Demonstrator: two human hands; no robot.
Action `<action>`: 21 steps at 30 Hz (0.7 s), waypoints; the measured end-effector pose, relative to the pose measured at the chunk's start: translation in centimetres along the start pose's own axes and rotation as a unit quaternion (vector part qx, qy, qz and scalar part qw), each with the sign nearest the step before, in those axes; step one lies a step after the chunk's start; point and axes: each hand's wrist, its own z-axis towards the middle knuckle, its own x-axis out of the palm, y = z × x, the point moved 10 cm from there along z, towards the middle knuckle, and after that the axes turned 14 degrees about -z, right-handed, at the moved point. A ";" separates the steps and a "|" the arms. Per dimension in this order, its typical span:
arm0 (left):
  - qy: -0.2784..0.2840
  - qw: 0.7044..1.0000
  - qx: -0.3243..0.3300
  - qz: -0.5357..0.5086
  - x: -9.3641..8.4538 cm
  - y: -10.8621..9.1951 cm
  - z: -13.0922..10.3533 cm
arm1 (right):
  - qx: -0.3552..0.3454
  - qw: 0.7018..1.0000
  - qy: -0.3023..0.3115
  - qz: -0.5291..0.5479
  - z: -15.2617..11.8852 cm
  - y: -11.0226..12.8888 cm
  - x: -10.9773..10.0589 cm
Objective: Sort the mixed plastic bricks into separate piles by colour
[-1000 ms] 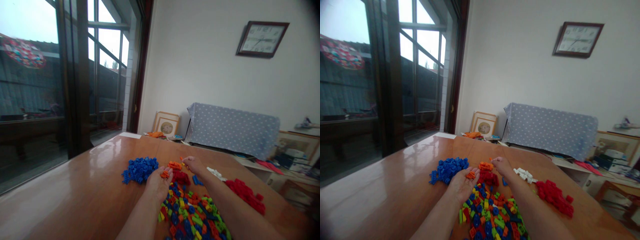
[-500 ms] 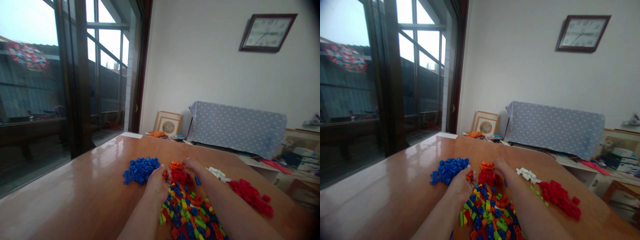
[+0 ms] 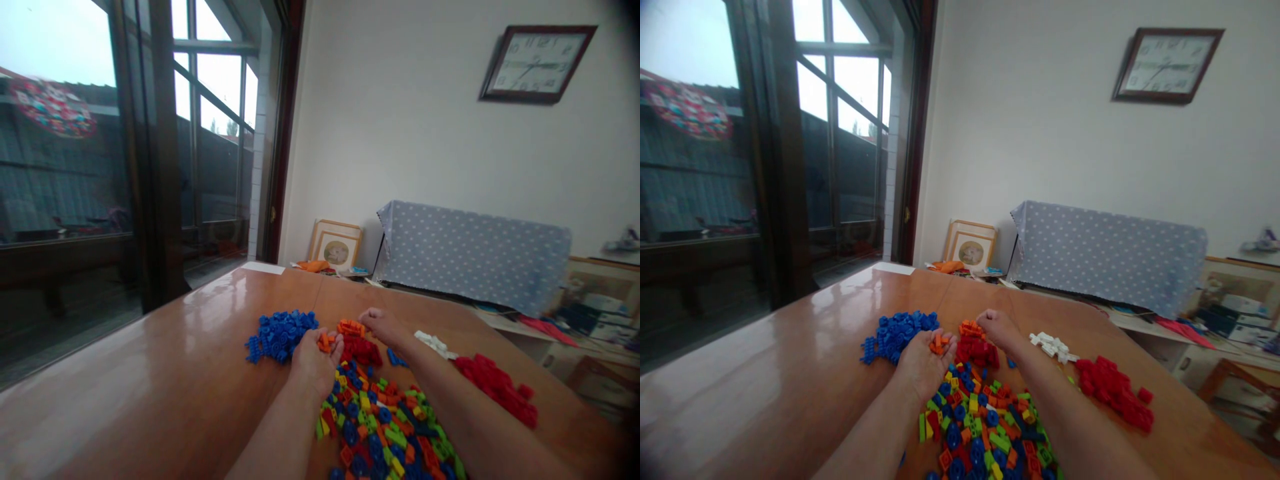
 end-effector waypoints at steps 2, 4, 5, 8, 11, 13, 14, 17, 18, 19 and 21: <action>0.011 1.000 -0.001 0.000 0.2 0.0 -0.1 | -0.039 0.999 0.014 0.003 -1.4 2.2 0.4; 0.028 1.000 0.003 0.005 0.5 0.1 -0.2 | -0.086 0.996 0.027 0.002 -2.8 4.5 1.1; 0.038 0.999 0.005 0.008 0.7 0.2 -0.2 | -0.122 0.992 0.040 -0.010 -3.5 5.7 1.6; 0.062 0.998 0.008 0.018 1.3 0.5 -0.4 | -0.173 0.981 0.048 -0.072 -4.9 7.6 3.0; 0.069 0.997 0.005 0.025 1.5 0.7 -0.5 | -0.186 0.975 0.033 -0.118 -5.2 7.9 4.0; 0.067 0.997 -0.001 0.025 1.6 0.8 -0.5 | -0.174 0.977 0.026 -0.124 -5.1 7.5 4.3; 0.064 0.998 -0.006 0.022 1.6 0.8 -0.5 | -0.162 0.979 0.024 -0.120 -4.9 7.1 4.4; 0.053 0.998 -0.019 0.005 1.4 0.8 -0.2 | -0.126 0.987 0.022 -0.098 -4.1 5.9 3.9; 0.046 0.999 -0.018 -0.001 1.2 0.7 -0.1 | -0.117 0.989 0.019 -0.091 -3.7 5.5 3.5; 0.036 0.999 -0.014 -0.004 0.9 0.5 0.0 | -0.106 0.990 0.015 -0.087 -3.1 4.9 3.0; 0.013 1.000 0.003 -0.007 0.2 0.1 0.3 | -0.074 0.994 -0.002 -0.083 -1.6 3.4 1.6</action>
